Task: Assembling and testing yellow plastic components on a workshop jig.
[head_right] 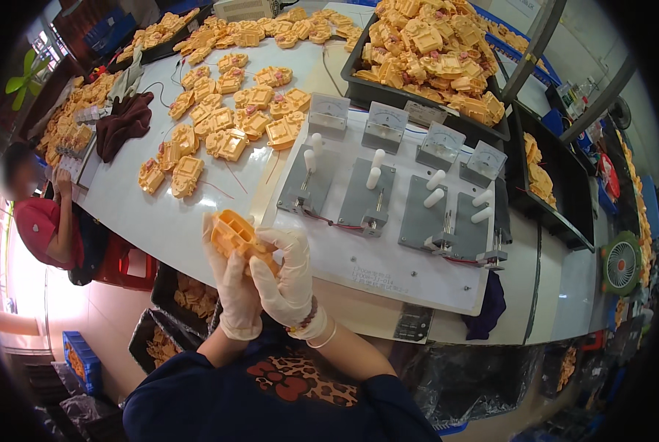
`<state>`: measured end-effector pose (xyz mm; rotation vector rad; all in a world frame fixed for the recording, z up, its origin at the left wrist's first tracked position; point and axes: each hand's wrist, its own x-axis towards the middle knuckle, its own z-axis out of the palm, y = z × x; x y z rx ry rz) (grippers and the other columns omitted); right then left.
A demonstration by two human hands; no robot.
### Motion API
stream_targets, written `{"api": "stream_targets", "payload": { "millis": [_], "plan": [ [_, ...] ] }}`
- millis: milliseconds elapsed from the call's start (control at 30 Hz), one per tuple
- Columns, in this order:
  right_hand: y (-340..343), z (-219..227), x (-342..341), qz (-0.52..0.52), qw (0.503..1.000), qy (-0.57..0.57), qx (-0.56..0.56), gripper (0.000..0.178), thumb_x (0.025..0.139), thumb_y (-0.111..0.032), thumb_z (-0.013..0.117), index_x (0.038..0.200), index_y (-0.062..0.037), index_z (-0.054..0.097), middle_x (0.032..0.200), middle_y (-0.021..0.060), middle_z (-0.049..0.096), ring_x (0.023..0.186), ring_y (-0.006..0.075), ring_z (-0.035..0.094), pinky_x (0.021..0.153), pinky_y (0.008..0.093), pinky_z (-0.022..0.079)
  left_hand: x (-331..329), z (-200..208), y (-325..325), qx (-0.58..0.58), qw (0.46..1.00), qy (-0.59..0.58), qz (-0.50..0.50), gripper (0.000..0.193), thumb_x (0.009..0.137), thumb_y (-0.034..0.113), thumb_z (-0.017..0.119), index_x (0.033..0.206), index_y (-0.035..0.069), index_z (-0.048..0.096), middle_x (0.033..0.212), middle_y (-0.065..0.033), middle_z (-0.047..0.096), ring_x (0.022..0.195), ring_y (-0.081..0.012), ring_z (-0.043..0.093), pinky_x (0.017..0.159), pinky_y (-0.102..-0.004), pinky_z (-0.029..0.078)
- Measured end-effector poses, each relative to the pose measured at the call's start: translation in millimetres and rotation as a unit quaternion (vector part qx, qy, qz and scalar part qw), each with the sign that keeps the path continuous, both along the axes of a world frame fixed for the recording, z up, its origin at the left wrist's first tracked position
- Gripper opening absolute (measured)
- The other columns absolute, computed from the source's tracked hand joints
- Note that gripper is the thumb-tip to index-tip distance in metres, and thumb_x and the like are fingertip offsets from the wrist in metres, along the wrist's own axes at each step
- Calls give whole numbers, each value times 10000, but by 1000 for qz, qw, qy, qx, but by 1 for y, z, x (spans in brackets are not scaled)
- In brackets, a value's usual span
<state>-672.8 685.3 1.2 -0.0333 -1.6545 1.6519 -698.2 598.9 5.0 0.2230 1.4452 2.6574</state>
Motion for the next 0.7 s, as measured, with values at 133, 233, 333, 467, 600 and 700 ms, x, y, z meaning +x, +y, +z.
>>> {"api": "stream_targets", "payload": {
  "millis": [133, 233, 333, 467, 600, 700],
  "plan": [
    [31, 8, 10, -68, 980, -31, 184, 524, 864, -111, 699, 1342, -12, 507, 1214, 169, 548, 1129, 326, 531, 1008, 417, 420, -57, 4, -24, -35, 998, -50, -18, 741, 892, 202, 632, 1536, 100, 279, 1409, -133, 455, 1155, -203, 575, 963, -346, 516],
    [39, 6, 5, -9, 978, -166, 129, 689, 785, -65, 724, 1417, -28, 455, 1160, 131, 560, 1069, 260, 552, 970, 379, 444, -90, 51, -23, -129, 990, 47, -43, 685, 828, 122, 600, 1476, 87, 379, 1313, -140, 540, 1069, -215, 633, 898, -331, 545],
    [38, 14, -3, -13, 976, -146, 159, 621, 776, -48, 715, 1358, -31, 499, 1138, 129, 561, 1037, 254, 569, 941, 359, 463, -126, 90, 7, -235, 953, 147, -119, 559, 822, 102, 599, 1374, 71, 519, 1252, -124, 584, 1101, -211, 625, 923, -329, 527],
    [46, 6, -5, -21, 977, -103, 187, 543, 747, -40, 709, 1266, -25, 548, 1082, 132, 572, 962, 259, 585, 876, 347, 489, -171, 99, 63, -421, 853, 270, -152, 539, 806, 185, 622, 1324, 47, 562, 1091, -176, 670, 966, -248, 679, 831, -335, 542],
    [44, 4, -3, -2, 976, -97, 195, 508, 705, -41, 704, 1195, -21, 573, 1016, 132, 583, 851, 263, 587, 785, 352, 504, -179, 99, 94, -607, 636, 456, -139, 549, 796, 319, 617, 1259, 26, 587, 935, -234, 696, 847, -362, 694, 748, -391, 552],
    [45, 5, -1, -1, 975, -93, 202, 514, 700, -47, 700, 1197, -19, 571, 1002, 136, 583, 831, 262, 585, 770, 357, 504, -161, 93, 100, -618, 611, 463, -176, 551, 814, 371, 599, 1243, 24, 575, 927, -216, 700, 853, -392, 687, 759, -443, 541]
  ]
}}
